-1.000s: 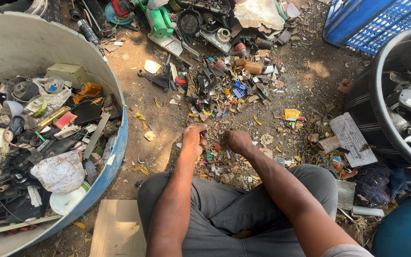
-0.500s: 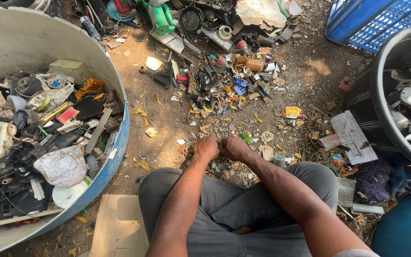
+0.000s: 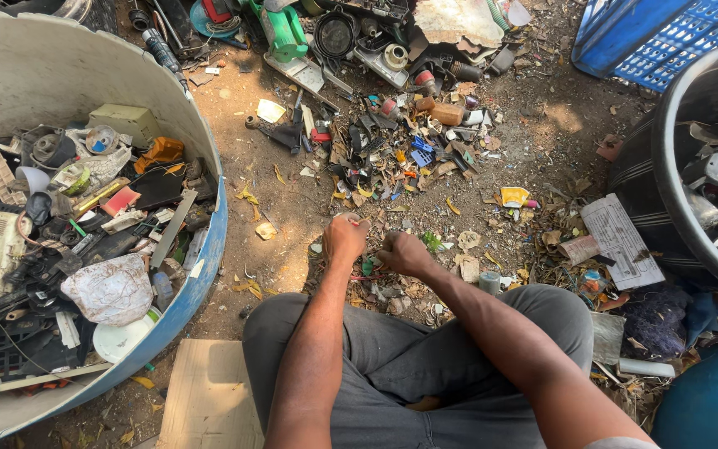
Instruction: The person sits on the ground and sorts through a pile of electronic waste, picking up various components and placing them into nearby bins. They handle items one at a time, separating them into different containers.
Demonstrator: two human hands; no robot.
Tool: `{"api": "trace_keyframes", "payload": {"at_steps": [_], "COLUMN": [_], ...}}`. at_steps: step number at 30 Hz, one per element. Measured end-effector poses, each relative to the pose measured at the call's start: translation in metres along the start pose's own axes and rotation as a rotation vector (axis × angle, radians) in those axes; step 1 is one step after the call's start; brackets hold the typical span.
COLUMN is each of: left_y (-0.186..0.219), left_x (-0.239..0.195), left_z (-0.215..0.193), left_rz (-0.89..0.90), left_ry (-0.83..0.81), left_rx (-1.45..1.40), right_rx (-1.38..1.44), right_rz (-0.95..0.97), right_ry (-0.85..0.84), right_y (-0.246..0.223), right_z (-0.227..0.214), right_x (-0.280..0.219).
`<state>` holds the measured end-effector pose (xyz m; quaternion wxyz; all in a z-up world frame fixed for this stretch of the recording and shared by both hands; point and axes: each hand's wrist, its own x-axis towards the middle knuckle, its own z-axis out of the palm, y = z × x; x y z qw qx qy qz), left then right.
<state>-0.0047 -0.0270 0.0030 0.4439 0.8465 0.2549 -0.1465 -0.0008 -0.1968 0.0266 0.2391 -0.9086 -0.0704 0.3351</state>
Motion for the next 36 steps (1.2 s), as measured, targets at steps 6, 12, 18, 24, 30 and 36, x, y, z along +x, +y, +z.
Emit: {"api": "trace_keyframes", "payload": {"at_steps": [6, 12, 18, 24, 30, 36], "left_y": [-0.009, -0.006, -0.004, 0.000, 0.004, 0.020], "left_x": [0.002, 0.011, 0.004, 0.003, 0.005, -0.017], "left_z": [-0.001, -0.002, -0.029, -0.037, -0.043, -0.058], "left_rz": [-0.150, -0.389, -0.298, -0.203, -0.065, 0.026], "left_ry": [-0.147, -0.289, -0.328, -0.192, -0.120, 0.040], "left_rx": [-0.736, -1.021, -1.308, -1.329, -1.276, -1.113], "right_rx": [0.240, 0.627, -0.215, -0.415, -0.469, 0.172], "right_rz": [-0.009, -0.166, -0.621, -0.636, -0.211, -0.226], "right_ry": [0.146, 0.222, 0.142, 0.037, -0.204, 0.079], "right_y": [-0.013, -0.006, -0.001, -0.008, 0.023, -0.001], "right_z": [-0.017, -0.035, 0.013, 0.051, -0.025, -0.062], "right_x": [-0.004, -0.006, -0.004, -0.001, -0.010, -0.017]}}
